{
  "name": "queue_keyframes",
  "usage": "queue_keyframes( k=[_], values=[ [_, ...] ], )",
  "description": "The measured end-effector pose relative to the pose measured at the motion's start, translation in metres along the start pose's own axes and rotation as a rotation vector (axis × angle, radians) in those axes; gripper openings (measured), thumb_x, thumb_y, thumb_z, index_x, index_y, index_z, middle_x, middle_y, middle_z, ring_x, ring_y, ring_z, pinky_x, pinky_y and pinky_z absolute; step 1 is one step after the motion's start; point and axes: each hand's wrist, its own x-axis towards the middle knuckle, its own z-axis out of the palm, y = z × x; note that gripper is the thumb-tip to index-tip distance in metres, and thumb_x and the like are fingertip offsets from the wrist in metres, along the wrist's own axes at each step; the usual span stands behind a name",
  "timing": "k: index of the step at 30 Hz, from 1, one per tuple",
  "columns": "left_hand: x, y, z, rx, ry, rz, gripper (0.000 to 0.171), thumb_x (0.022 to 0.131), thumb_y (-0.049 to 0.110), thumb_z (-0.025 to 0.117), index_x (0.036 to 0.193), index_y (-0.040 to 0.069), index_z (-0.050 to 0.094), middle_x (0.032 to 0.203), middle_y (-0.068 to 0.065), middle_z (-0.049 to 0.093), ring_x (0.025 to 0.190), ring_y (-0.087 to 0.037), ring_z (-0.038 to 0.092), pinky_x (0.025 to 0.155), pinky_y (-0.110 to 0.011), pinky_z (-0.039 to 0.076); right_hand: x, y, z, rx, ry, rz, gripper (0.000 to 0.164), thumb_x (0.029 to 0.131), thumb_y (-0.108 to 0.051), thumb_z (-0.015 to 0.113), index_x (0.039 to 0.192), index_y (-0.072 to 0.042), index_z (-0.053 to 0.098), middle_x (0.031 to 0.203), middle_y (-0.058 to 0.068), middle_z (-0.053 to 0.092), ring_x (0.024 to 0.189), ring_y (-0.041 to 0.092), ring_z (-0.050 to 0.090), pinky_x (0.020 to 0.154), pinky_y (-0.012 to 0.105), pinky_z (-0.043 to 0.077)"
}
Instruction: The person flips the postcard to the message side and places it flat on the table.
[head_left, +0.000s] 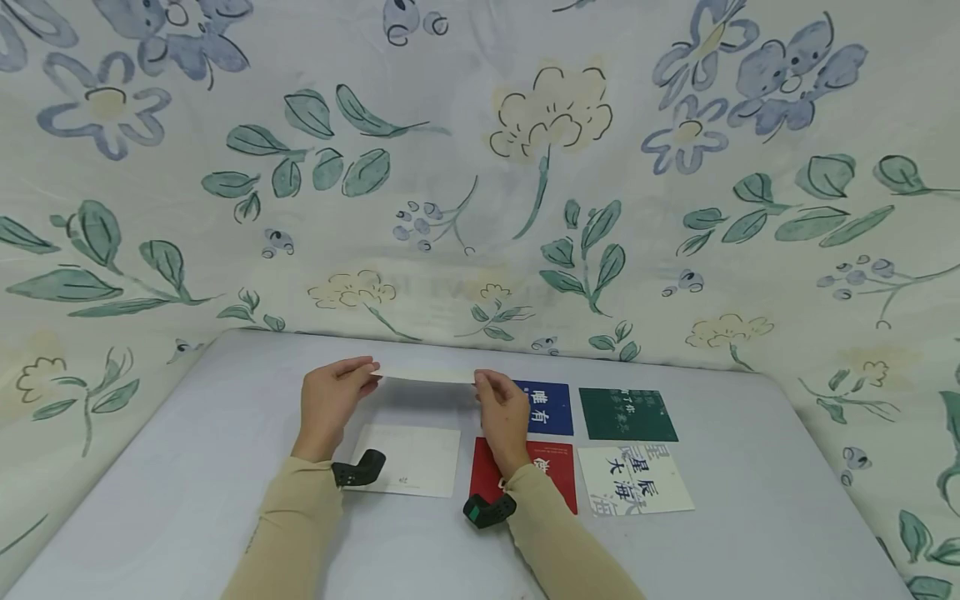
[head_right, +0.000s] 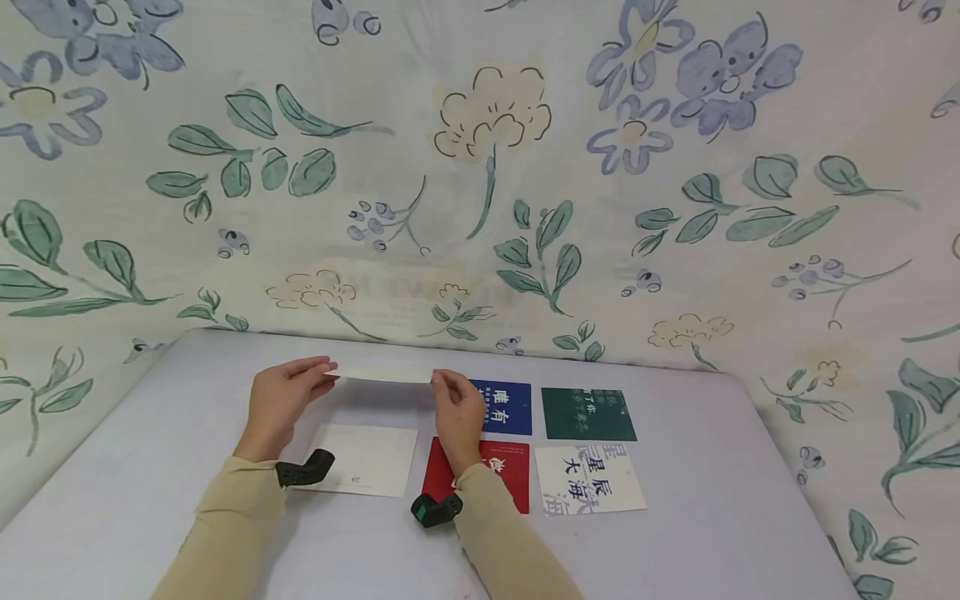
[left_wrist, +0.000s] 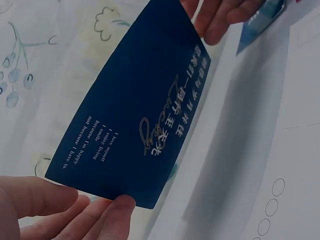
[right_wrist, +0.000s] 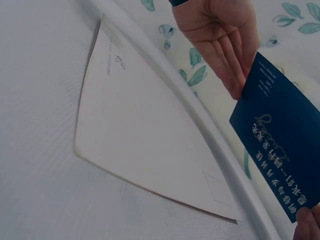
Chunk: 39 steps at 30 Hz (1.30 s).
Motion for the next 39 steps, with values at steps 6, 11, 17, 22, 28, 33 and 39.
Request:
queue_keyframes(
  k=[6, 11, 17, 22, 28, 33, 39],
  values=[
    [-0.017, 0.031, -0.002, -0.017, -0.012, -0.058, 0.033, 0.087, 0.011, 0.064, 0.112, -0.009, 0.061, 0.105, -0.020, 0.066, 0.084, -0.016, 0.067, 0.071, -0.024, 0.054, 0.000, 0.004, 0.000, 0.008, -0.013, -0.001, 0.028, 0.089, -0.031, 0.062, 0.108, -0.012, 0.068, 0.102, 0.001, 0.067, 0.090, 0.020, 0.065, 0.078, 0.029, 0.052],
    [-0.021, 0.043, -0.006, -0.005, -0.024, -0.105, 0.032, 0.088, 0.009, 0.061, 0.115, -0.010, 0.060, 0.112, -0.022, 0.062, 0.088, -0.012, 0.066, 0.073, -0.022, 0.053, -0.001, 0.004, 0.001, 0.038, -0.041, 0.006, 0.023, 0.088, -0.029, 0.064, 0.105, -0.014, 0.069, 0.101, -0.001, 0.067, 0.089, 0.014, 0.065, 0.078, 0.026, 0.052],
    [-0.021, 0.044, -0.011, -0.009, -0.071, -0.119, 0.033, 0.089, 0.007, 0.058, 0.118, -0.010, 0.057, 0.115, -0.025, 0.060, 0.095, -0.013, 0.064, 0.075, -0.022, 0.052, -0.001, 0.002, 0.000, 0.069, -0.056, 0.059, 0.020, 0.087, -0.022, 0.065, 0.105, -0.015, 0.069, 0.102, -0.002, 0.066, 0.091, 0.014, 0.065, 0.079, 0.025, 0.052],
    [-0.010, 0.021, -0.011, 0.006, -0.060, -0.087, 0.035, 0.087, 0.011, 0.062, 0.117, -0.007, 0.059, 0.110, -0.019, 0.064, 0.094, -0.012, 0.065, 0.074, -0.021, 0.052, -0.001, 0.000, 0.000, 0.070, -0.062, 0.071, 0.020, 0.086, -0.019, 0.065, 0.105, -0.015, 0.069, 0.104, 0.000, 0.067, 0.090, 0.013, 0.065, 0.078, 0.025, 0.052],
    [0.008, -0.015, -0.012, 0.060, -0.029, -0.021, 0.036, 0.083, 0.017, 0.067, 0.113, -0.002, 0.063, 0.103, -0.012, 0.068, 0.090, -0.011, 0.066, 0.070, -0.020, 0.053, 0.000, 0.000, 0.000, 0.066, -0.073, 0.080, 0.022, 0.085, -0.018, 0.066, 0.106, -0.014, 0.069, 0.108, 0.004, 0.066, 0.088, 0.015, 0.065, 0.078, 0.026, 0.053],
    [-0.009, 0.020, -0.010, 0.099, -0.025, -0.078, 0.034, 0.085, 0.008, 0.063, 0.115, -0.007, 0.060, 0.106, -0.017, 0.066, 0.091, -0.014, 0.066, 0.070, -0.021, 0.053, -0.001, -0.003, 0.000, 0.058, -0.075, 0.094, 0.025, 0.085, -0.014, 0.066, 0.109, -0.009, 0.068, 0.112, 0.007, 0.064, 0.090, 0.016, 0.064, 0.077, 0.027, 0.053],
    [-0.016, 0.034, -0.009, 0.131, -0.016, -0.093, 0.031, 0.085, 0.006, 0.061, 0.114, -0.004, 0.062, 0.106, -0.016, 0.067, 0.088, -0.009, 0.065, 0.069, -0.017, 0.052, -0.006, -0.021, -0.001, 0.020, -0.072, 0.078, 0.026, 0.085, -0.005, 0.064, 0.110, -0.001, 0.066, 0.112, 0.013, 0.063, 0.085, 0.018, 0.065, 0.074, 0.026, 0.053]
  ],
)
